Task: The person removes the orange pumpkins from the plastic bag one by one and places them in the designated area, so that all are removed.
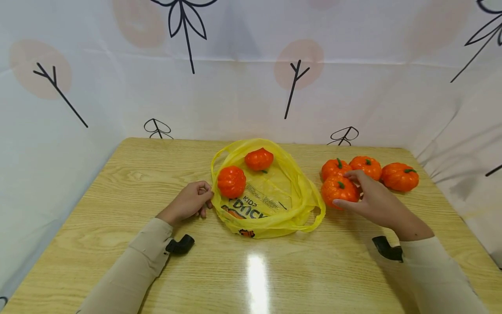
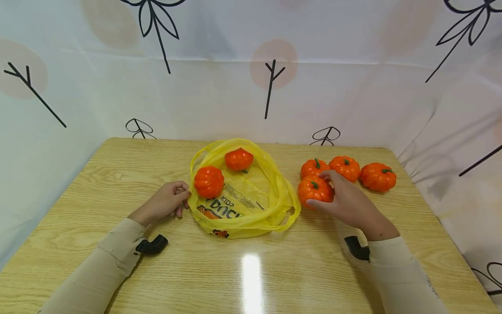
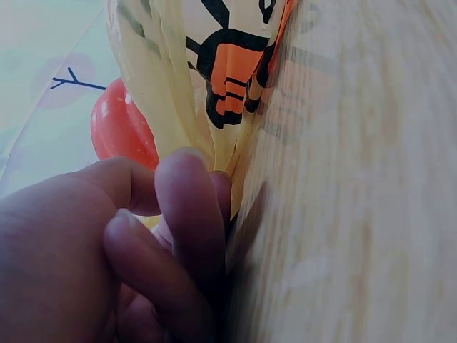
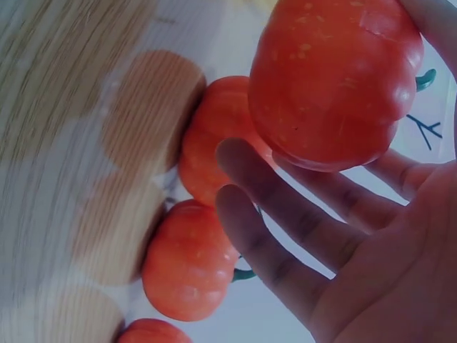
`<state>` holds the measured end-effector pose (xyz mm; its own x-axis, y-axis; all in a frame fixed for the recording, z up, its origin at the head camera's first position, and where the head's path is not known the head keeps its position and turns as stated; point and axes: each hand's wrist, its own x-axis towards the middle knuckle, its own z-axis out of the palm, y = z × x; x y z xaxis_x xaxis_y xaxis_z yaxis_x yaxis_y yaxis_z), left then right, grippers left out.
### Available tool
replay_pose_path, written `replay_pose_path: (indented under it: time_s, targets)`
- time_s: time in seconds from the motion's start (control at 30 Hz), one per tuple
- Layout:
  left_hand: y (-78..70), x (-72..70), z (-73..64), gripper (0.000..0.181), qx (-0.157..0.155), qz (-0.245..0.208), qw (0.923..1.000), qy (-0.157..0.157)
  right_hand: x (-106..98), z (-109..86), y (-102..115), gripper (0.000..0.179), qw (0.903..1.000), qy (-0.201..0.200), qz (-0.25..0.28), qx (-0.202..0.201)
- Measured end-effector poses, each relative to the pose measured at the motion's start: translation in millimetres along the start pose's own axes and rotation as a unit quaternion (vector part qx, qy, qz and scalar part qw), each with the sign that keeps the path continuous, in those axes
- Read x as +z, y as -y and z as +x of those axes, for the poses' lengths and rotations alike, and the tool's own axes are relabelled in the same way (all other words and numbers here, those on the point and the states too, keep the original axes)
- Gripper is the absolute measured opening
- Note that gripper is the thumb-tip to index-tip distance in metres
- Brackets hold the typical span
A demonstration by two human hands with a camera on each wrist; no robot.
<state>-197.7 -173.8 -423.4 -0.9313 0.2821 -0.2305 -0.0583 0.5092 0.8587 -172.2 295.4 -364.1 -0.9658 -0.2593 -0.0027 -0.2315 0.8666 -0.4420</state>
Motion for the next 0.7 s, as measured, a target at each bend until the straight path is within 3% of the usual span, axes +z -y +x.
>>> replay_pose_path:
  time_s: [0.7]
  targets:
    - [-0.8, -0.3, -0.7, 0.017, 0.005, -0.004, 1.0, 0.001, 2.9, 4.2, -9.8, 0.096, 0.9993, 0.032, -0.008, 0.02]
